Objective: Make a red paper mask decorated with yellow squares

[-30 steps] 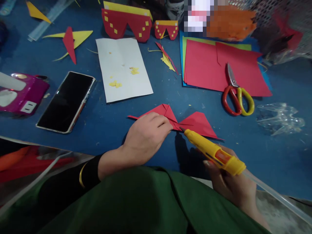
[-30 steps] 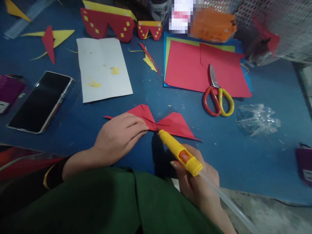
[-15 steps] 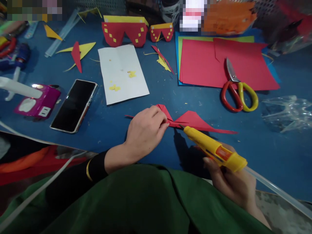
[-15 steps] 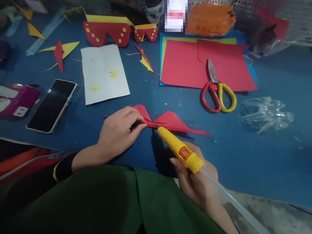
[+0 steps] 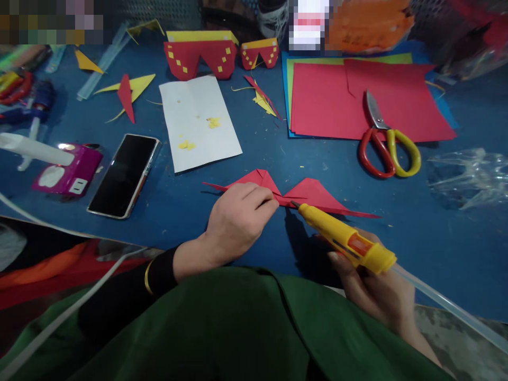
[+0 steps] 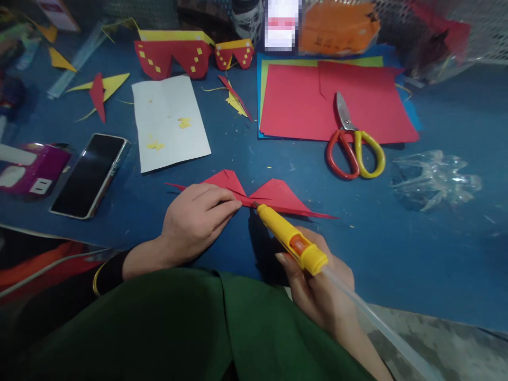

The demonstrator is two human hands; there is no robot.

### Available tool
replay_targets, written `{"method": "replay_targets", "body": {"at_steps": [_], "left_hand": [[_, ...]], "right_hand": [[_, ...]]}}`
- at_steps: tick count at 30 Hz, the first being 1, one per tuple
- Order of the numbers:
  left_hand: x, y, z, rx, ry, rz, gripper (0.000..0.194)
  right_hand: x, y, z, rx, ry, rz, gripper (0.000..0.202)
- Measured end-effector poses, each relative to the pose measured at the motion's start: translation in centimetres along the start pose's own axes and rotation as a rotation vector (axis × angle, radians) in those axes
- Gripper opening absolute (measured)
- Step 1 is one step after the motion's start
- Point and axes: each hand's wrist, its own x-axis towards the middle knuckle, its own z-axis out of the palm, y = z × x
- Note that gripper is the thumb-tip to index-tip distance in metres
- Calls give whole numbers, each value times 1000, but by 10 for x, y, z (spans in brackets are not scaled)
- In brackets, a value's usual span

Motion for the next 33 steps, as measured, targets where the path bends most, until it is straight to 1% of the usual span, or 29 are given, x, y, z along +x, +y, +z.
{"method": "replay_targets", "body": {"at_steps": [2,5,8,11,18,22,24,26,29,33], "left_hand": [[-3,1,-1,16,-7,34,21],[-7,1,-5,32,-42,103,21],[-9,1,-8,54,-94,176,27],[-10,2,-10,79,-146,214,35],[-12,6,-10,100,-228,193,42],[-14,8,-11,89,-211,163,45],[-14,8,-11,98,-211,152,45],[-14,8,-11,113,-227,154,45],[-13,8,-12,133,-254,163,46],[-12,9,-14,143,-298,170,47]], "right_hand": [[0,-4,0,-10,21,5,41],[0,-6,0,-25,20,-18,42],[0,-6,0,-27,24,-20,42],[0,-6,1,-17,34,2,42],[-2,-6,2,8,16,27,42],[-1,-10,-1,91,27,29,36],[-1,-14,-3,175,56,75,32],[-1,-17,-6,239,62,157,32],[1,-20,-11,287,50,274,42],[2,-19,-16,391,54,384,51]]}}
